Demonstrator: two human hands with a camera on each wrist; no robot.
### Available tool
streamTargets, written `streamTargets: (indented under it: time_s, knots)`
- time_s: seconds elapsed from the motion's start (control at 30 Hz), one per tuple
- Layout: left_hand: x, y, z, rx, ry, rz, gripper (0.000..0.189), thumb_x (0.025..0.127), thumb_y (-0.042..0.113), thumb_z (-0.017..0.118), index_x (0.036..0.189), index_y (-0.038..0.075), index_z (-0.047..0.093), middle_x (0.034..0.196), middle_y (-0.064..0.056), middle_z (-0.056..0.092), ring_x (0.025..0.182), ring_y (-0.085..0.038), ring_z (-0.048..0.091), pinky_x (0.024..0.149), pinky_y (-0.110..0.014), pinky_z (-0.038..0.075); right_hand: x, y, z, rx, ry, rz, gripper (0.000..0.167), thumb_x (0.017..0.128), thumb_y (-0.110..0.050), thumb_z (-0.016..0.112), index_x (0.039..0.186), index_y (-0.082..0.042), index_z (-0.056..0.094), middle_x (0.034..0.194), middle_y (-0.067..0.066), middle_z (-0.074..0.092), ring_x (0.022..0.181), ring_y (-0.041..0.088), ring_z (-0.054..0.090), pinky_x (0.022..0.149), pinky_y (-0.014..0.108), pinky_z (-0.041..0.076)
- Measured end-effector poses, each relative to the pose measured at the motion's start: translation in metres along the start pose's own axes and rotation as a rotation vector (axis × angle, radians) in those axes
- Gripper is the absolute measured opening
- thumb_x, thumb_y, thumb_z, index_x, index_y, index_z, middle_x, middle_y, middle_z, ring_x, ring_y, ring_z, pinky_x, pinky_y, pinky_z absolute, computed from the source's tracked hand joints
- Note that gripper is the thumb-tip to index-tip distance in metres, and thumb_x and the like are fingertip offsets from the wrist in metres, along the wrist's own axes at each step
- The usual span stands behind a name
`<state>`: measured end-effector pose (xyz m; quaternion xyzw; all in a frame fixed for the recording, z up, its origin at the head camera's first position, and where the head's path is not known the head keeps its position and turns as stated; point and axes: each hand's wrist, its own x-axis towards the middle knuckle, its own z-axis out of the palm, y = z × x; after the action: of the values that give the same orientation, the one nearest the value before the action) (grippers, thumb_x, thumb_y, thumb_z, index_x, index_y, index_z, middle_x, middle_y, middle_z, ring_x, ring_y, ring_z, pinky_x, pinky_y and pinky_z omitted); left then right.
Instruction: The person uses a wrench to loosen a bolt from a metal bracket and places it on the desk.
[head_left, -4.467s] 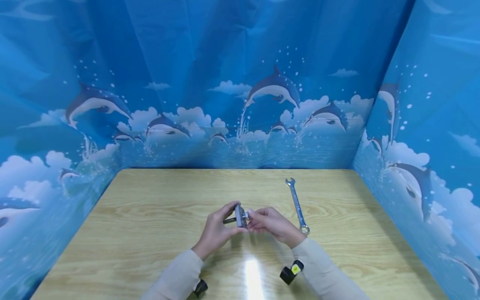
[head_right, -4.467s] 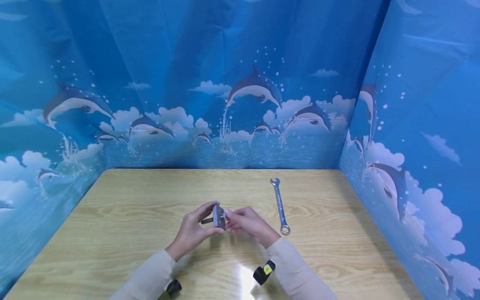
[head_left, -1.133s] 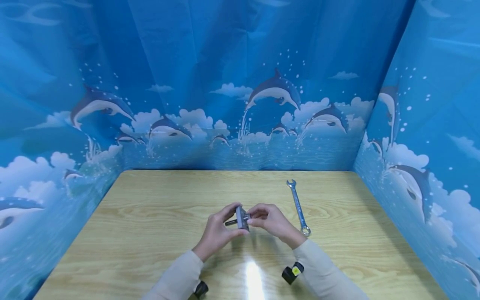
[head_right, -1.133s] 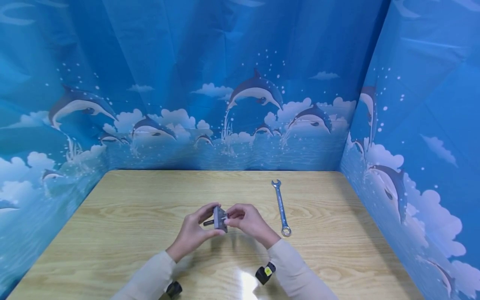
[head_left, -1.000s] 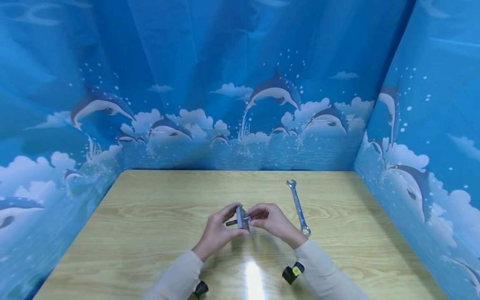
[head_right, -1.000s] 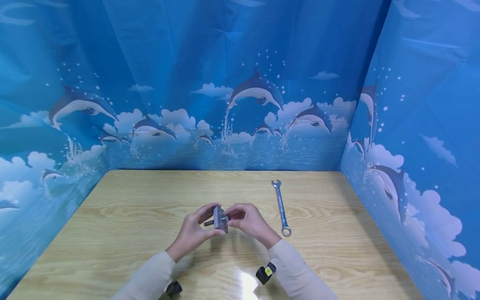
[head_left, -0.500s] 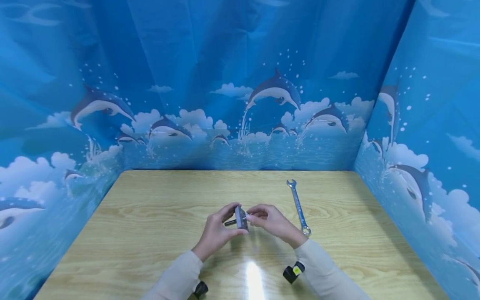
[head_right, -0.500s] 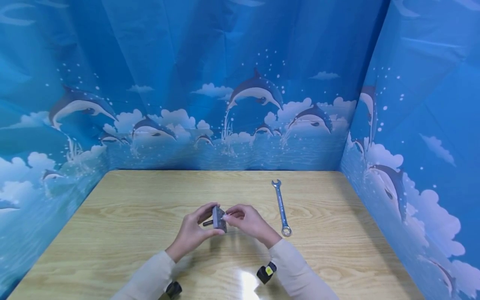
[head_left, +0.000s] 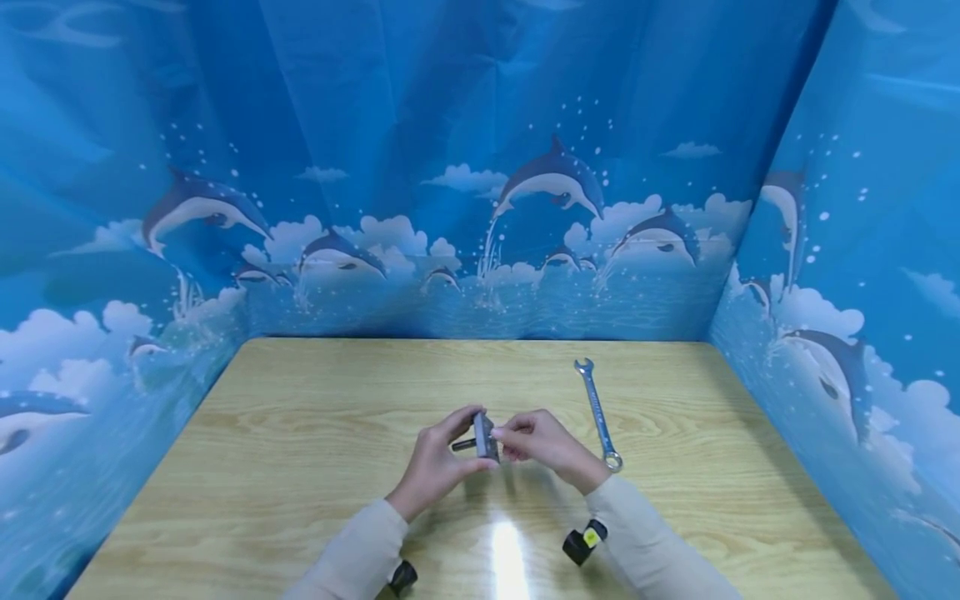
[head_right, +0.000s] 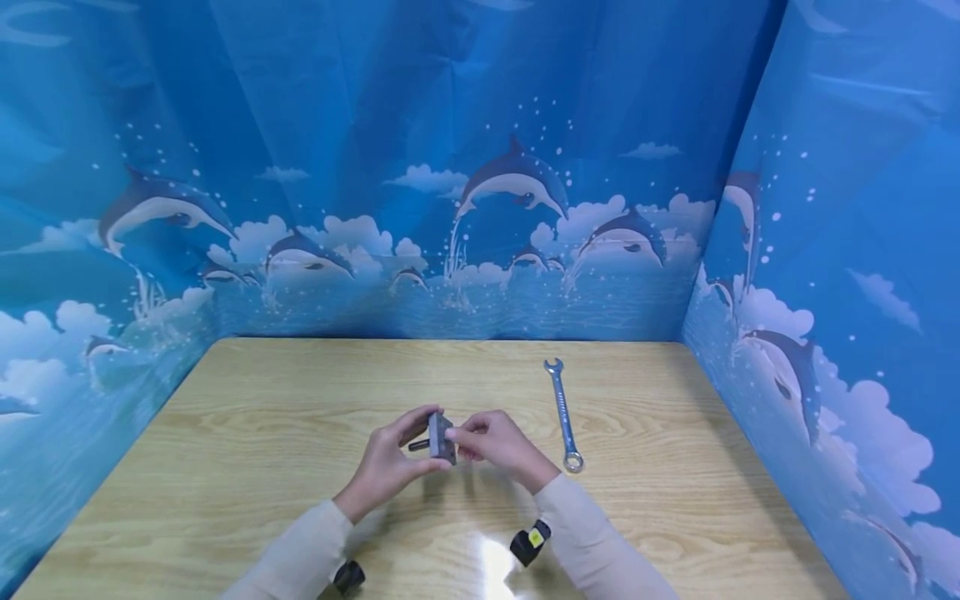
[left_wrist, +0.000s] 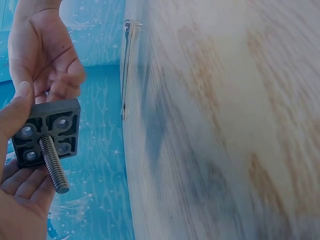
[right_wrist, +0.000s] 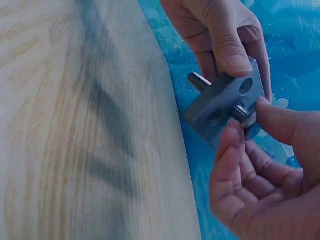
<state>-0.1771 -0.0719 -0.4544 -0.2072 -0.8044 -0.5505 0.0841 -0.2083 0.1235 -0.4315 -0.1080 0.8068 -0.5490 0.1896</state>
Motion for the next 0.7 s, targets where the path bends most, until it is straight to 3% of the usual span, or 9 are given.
streamTargets:
  time_s: [0.17, 0.43, 0.57, 0.7]
  knots:
    - [0.0005, -0.0010, -0.0004, -0.013, -0.011, -0.013, 0.075, 0.068, 0.024, 0.085, 0.135, 0.013, 0.052, 0.134, -0.010, 0.057, 0.121, -0.023, 0.056, 0.099, -0.040, 0.050, -0.0020, -0.0018, -0.0053, -0.067, 0.011, -0.099, 0.022, 0.083, -0.012, 0.074, 0.104, -0.008, 0.068, 0.094, 0.005, 0.066, 0.084, 0.018, 0.061, 0.079, 0.033, 0.057]
    - [0.0009, 0.0005, -0.0007, -0.043, -0.005, -0.027, 0.076, 0.067, 0.024, 0.085, 0.135, 0.014, 0.052, 0.134, -0.011, 0.057, 0.121, -0.023, 0.057, 0.100, -0.040, 0.050, -0.0020, -0.0011, -0.0056, -0.141, 0.029, -0.233, 0.024, 0.080, 0.003, 0.072, 0.101, -0.009, 0.070, 0.093, 0.003, 0.067, 0.081, 0.018, 0.062, 0.071, 0.025, 0.058]
    - [-0.0001, 0.0008, -0.0010, -0.052, 0.002, -0.023, 0.076, 0.068, 0.023, 0.085, 0.135, 0.014, 0.051, 0.134, -0.010, 0.057, 0.121, -0.025, 0.056, 0.100, -0.041, 0.050, -0.0024, -0.0006, -0.0056, -0.124, 0.005, -0.213, 0.032, 0.082, -0.003, 0.073, 0.113, -0.006, 0.065, 0.099, 0.006, 0.067, 0.089, 0.020, 0.063, 0.078, 0.029, 0.059]
    - [-0.0007, -0.0003, -0.0010, -0.045, 0.008, -0.017, 0.076, 0.068, 0.021, 0.085, 0.135, 0.012, 0.051, 0.134, -0.011, 0.057, 0.121, -0.026, 0.056, 0.099, -0.041, 0.050, -0.0025, 0.0000, -0.0050, -0.084, -0.017, -0.107, 0.038, 0.091, -0.028, 0.067, 0.118, -0.002, 0.061, 0.100, 0.008, 0.067, 0.091, 0.021, 0.065, 0.084, 0.037, 0.058]
